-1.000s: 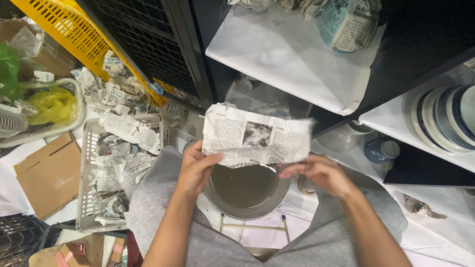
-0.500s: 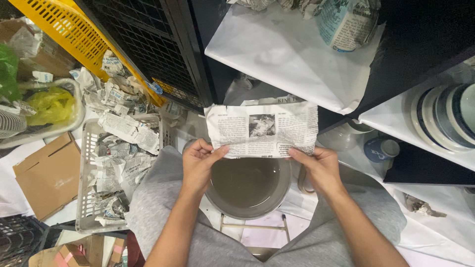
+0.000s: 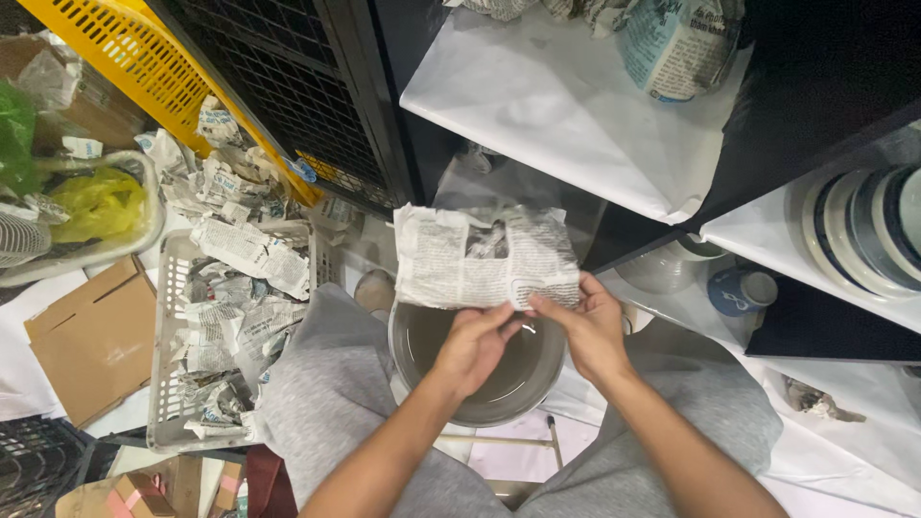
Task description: The person unwraps newspaper-wrapped ceramic items one by one, revealing bowls and mugs, and places them on a nearby shelf. The person handles each item individually, removes the paper, and sets the unwrapped ceramics aside.
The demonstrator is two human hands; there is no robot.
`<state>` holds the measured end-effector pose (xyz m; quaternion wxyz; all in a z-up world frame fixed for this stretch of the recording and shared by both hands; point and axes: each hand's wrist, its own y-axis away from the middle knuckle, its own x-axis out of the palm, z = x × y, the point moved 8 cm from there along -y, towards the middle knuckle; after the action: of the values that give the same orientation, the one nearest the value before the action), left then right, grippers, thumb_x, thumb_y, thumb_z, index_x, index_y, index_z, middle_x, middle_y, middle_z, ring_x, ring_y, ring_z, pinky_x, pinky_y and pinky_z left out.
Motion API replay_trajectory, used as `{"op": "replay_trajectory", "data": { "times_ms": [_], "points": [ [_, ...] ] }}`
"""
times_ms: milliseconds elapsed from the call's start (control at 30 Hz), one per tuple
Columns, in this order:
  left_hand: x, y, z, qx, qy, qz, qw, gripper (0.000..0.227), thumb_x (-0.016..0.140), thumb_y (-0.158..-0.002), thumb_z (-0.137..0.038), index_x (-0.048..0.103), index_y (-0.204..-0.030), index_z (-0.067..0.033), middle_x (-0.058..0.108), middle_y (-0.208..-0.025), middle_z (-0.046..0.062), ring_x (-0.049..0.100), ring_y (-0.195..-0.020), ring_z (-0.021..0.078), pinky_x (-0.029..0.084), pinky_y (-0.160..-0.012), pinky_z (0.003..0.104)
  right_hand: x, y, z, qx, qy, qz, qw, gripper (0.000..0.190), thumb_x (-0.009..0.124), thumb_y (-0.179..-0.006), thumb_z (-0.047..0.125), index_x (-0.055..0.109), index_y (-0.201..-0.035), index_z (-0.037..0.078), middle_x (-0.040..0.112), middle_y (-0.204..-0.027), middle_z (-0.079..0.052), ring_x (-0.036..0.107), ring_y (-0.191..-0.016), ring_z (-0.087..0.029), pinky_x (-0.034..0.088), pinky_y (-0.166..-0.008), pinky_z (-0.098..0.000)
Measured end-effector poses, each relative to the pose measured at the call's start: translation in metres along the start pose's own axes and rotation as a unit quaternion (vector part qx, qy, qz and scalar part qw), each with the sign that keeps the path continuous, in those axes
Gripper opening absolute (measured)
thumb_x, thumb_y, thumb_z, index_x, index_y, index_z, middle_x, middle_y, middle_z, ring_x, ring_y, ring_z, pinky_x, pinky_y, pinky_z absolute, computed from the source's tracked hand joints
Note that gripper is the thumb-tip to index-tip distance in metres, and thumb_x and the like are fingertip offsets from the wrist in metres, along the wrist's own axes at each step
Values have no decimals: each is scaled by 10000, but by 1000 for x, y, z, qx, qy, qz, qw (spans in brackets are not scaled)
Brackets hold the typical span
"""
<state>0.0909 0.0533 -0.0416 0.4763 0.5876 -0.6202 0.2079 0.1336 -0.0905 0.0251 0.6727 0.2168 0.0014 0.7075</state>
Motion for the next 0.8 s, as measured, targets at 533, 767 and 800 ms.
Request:
{"op": "replay_trajectory", "data": {
  "times_ms": [533, 767, 800],
  "points": [
    [29, -2, -77, 66, 112, -19, 991, 541, 536, -1029, -329, 443, -1472, -33, 557, -1465, 129, 517, -1362, 272, 371, -1185, 454, 2, -4, 0, 13, 34, 1, 999, 477, 766, -825, -55, 568, -1258, -74, 747, -1099, -157, 729, -891, -198, 614, -757, -336],
    [44, 15, -89, 83, 79, -26, 993, 606, 485, -1024, -388, 373, -1521, -61, 469, -1545, 110, 461, -1411, 270, 320, -1213, 475, -4, -1, -7, 61, 26, -23, 998, 896, 724, -818, -14, 206, -1546, 47, 730, -1039, -179, 726, -826, -248, 605, -735, -370],
    [41, 16, -87, 89, 76, -30, 993, 619, 472, -1028, -413, 375, -1517, -47, 474, -1537, 128, 468, -1404, 279, 326, -1205, 483, -4, 1, -11, 69, -9, -13, 997, 839, 719, -844, 23, 247, -1537, 63, 715, -1041, -170, 723, -852, -244, 600, -765, -369]
  ]
}}
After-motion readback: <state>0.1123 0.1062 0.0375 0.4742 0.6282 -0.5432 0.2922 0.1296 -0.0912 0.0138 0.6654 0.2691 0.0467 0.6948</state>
